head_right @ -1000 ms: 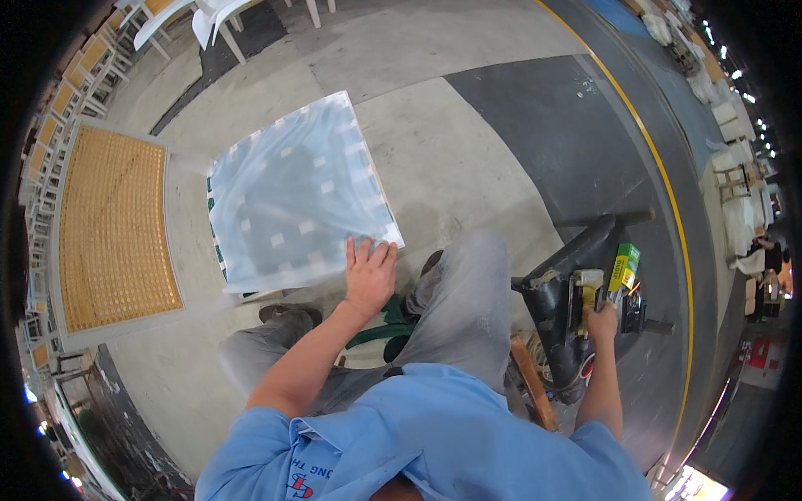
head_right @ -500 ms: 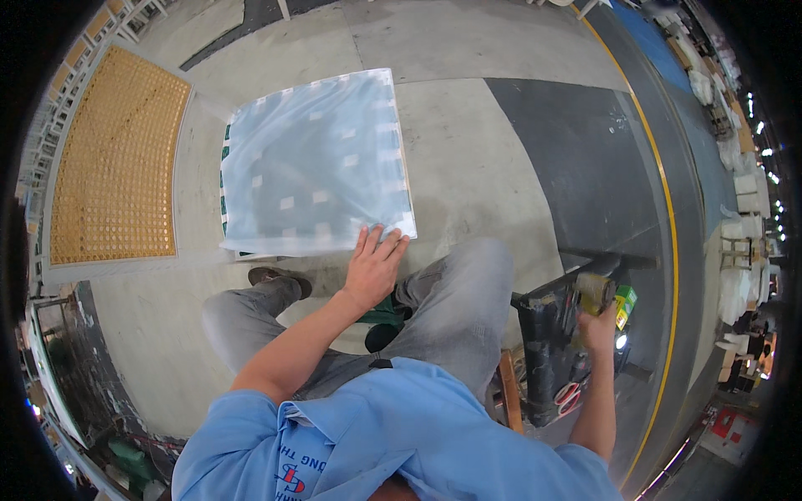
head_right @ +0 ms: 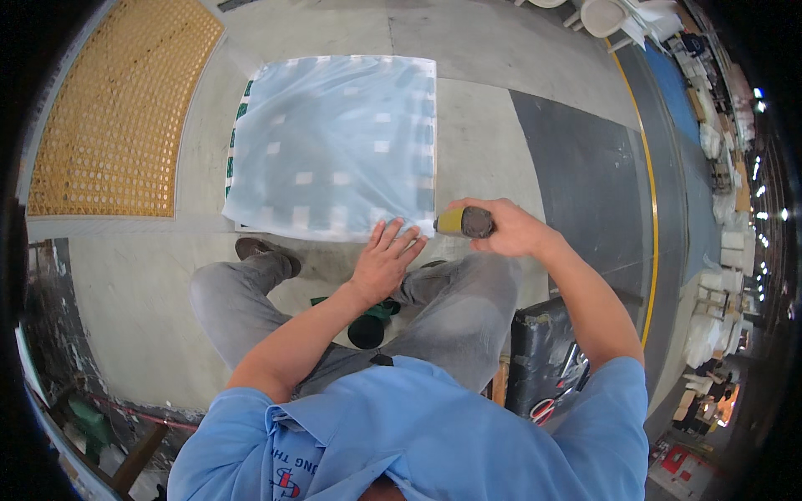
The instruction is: The person weaves green plastic strips into a white chair seat frame, then staples the edges. They trim excess strips with scissors and cover the woven seat with a translucent sheet, stapling it in place.
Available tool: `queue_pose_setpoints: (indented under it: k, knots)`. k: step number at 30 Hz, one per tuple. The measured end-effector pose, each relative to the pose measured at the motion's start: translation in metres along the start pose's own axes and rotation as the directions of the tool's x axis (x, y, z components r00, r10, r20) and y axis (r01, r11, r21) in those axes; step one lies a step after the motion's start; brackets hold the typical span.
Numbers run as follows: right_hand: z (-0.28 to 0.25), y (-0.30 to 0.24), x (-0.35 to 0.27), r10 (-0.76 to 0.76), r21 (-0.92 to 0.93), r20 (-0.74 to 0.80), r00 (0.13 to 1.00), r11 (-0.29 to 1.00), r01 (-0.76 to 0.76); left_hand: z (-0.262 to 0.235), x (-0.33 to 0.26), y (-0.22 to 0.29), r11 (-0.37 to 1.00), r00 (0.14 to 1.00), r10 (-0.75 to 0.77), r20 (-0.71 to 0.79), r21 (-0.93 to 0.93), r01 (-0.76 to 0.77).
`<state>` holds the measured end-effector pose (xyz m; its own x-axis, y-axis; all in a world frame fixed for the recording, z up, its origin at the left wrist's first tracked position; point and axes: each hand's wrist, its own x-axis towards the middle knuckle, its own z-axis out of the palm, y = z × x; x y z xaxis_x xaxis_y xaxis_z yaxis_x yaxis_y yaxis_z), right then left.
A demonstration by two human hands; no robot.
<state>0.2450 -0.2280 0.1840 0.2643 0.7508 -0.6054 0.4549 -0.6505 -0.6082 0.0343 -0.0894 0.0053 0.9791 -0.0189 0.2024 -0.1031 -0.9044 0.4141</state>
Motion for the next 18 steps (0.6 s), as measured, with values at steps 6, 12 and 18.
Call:
queue_pose_setpoints:
  k: [6, 12, 18]
  knots:
    - [0.008, 0.002, 0.025, -0.03, -0.189, 0.093, 0.995, 0.981, 0.048, 0.001, -0.001, -0.002, 1.0, 1.0, -0.012, 0.015, 0.011, 0.012]
    - [0.018, 0.005, 0.026, -0.058, -0.176, 0.068, 0.996, 0.982, 0.069, 0.002, 0.0, -0.002, 1.0, 1.0, -0.012, 0.017, 0.016, 0.011]
    - [0.025, 0.004, 0.023, -0.066, -0.164, 0.009, 0.998, 0.984, 0.066, 0.001, 0.0, -0.003, 1.0, 1.0, -0.016, 0.026, 0.005, 0.016]
